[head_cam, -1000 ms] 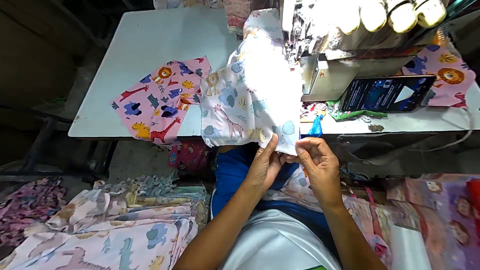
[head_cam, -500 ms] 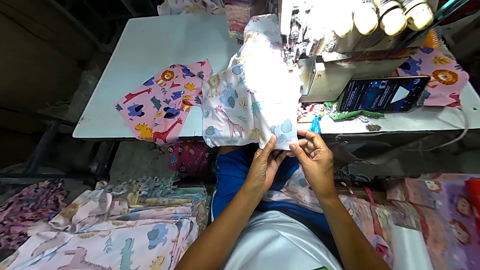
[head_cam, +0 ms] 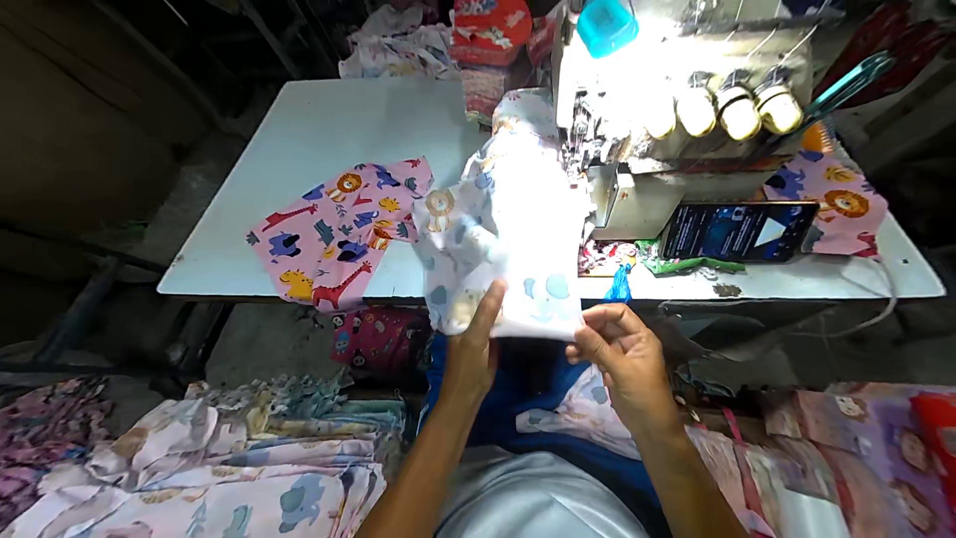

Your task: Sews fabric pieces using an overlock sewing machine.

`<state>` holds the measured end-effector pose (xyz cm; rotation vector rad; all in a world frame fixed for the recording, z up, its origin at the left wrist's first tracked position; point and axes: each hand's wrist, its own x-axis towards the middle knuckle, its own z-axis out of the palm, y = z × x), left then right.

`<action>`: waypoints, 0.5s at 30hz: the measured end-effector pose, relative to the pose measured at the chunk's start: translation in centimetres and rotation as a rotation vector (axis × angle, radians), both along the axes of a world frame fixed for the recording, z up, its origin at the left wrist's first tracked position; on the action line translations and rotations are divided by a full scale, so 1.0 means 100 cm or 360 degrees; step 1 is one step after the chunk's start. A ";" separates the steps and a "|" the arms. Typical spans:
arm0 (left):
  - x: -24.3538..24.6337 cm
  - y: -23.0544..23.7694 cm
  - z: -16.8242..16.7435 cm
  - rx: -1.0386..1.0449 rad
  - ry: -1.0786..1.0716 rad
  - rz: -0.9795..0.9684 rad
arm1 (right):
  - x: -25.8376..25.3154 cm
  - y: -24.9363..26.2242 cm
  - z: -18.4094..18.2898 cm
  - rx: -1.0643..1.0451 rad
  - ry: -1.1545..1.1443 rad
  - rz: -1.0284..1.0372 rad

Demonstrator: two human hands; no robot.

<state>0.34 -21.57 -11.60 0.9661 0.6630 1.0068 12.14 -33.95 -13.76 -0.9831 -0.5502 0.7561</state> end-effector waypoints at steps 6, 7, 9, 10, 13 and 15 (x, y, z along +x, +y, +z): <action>-0.038 -0.001 -0.008 0.0466 0.0257 -0.0177 | -0.020 -0.011 -0.009 -0.0029 -0.0568 -0.0290; -0.036 0.000 -0.008 0.0430 0.0237 -0.0183 | -0.020 -0.011 -0.010 -0.0038 -0.0585 -0.0335; -0.030 0.005 -0.007 0.0402 0.0201 -0.0208 | -0.016 -0.006 -0.011 -0.0036 -0.0627 -0.0395; -0.026 0.010 -0.007 0.0405 0.0179 -0.0233 | -0.012 -0.001 -0.011 -0.0028 -0.0659 -0.0411; -0.011 0.029 -0.004 0.0402 0.0111 -0.0236 | 0.007 0.018 -0.007 -0.0041 -0.0789 -0.0478; 0.000 0.044 0.000 0.0368 0.0100 -0.0190 | 0.022 0.033 -0.001 -0.0081 -0.0926 -0.0506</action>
